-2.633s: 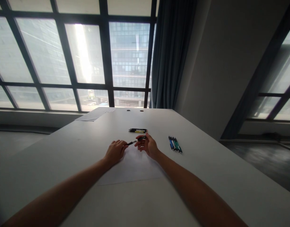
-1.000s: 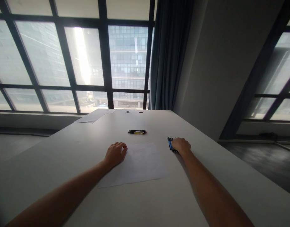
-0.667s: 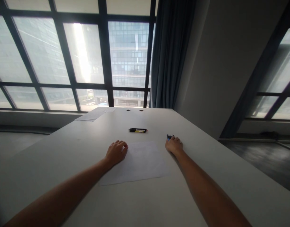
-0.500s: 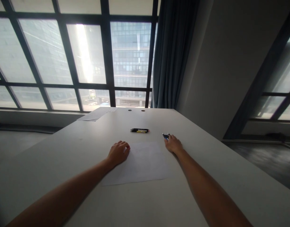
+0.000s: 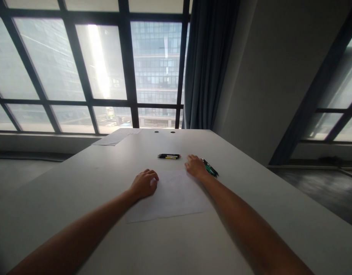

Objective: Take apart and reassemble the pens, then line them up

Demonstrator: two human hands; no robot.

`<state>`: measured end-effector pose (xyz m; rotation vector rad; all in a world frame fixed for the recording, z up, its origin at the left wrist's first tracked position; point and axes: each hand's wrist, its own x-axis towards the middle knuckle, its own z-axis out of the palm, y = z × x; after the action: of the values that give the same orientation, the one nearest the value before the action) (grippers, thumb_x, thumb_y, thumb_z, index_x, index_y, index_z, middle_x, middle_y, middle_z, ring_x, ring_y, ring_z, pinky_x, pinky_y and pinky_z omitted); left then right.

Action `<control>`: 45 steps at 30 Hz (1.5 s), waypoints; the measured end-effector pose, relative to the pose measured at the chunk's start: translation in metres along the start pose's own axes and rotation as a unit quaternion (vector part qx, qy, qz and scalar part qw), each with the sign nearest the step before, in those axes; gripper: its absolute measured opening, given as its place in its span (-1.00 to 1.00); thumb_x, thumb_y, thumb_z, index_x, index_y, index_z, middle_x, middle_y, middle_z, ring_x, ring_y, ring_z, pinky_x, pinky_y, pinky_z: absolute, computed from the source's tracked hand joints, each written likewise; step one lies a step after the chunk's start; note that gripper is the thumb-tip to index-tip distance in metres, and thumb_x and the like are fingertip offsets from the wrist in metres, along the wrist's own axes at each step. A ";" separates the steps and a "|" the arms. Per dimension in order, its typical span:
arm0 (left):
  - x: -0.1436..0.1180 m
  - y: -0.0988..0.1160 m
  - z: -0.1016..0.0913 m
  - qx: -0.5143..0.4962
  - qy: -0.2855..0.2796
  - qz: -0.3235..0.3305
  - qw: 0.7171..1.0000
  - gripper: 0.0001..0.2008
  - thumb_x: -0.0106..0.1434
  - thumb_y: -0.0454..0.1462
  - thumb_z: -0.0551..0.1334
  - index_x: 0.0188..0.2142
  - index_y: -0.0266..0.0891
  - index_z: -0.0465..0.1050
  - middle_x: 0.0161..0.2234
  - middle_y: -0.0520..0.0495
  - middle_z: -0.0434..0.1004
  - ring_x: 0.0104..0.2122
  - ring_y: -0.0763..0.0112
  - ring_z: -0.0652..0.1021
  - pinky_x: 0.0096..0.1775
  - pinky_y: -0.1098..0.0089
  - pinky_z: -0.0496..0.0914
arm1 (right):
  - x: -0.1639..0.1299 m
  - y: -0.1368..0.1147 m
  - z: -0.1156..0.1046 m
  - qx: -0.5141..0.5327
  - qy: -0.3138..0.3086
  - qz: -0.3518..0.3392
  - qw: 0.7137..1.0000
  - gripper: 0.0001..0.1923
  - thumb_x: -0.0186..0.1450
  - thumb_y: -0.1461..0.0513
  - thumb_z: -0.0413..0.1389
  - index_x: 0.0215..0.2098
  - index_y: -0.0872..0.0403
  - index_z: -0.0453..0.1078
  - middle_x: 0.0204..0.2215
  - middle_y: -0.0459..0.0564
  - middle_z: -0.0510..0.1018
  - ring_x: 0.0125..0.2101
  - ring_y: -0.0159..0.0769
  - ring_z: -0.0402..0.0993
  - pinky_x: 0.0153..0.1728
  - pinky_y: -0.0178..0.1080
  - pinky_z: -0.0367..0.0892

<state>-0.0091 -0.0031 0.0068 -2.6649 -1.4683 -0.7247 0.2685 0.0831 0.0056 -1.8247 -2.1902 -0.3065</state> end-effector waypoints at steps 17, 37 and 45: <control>-0.002 0.001 0.005 -0.008 0.022 0.001 1.000 -0.81 0.17 -0.36 0.11 -0.32 -0.19 0.50 -0.23 -0.07 0.57 -0.17 0.22 0.49 -0.14 0.21 0.39 | 0.085 -0.033 0.037 0.065 0.001 -0.016 0.998 -0.68 0.26 0.35 0.05 -0.06 0.03 0.50 -0.07 0.06 0.52 -0.01 -0.15 0.36 0.00 -0.21 0.21; 0.009 -0.003 0.006 -0.187 0.166 -0.032 0.968 -0.68 0.32 -0.11 0.08 -0.12 -0.22 0.48 -0.17 -0.14 0.58 -0.30 0.33 0.54 -0.21 0.30 0.41 | -0.055 -0.080 -0.024 0.473 0.061 -0.121 0.871 -0.73 0.18 0.34 0.13 -0.14 0.04 0.49 -0.24 -0.02 0.45 -0.29 -0.33 0.44 -0.28 -0.25 0.43; 0.014 -0.010 0.018 -0.383 0.170 -0.080 0.905 -0.62 0.26 -0.04 0.11 -0.19 -0.30 0.47 -0.34 -0.11 0.59 -0.40 0.37 0.55 -0.38 0.40 0.41 | -0.060 -0.088 -0.009 0.467 0.090 -0.154 0.866 -0.73 0.20 0.34 0.13 -0.12 0.07 0.47 -0.29 -0.03 0.45 -0.34 -0.35 0.44 -0.30 -0.26 0.41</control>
<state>-0.0040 0.0182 -0.0055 -2.6424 -1.5305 -2.0276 0.1929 0.0085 -0.0054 -0.8742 -1.9387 0.4519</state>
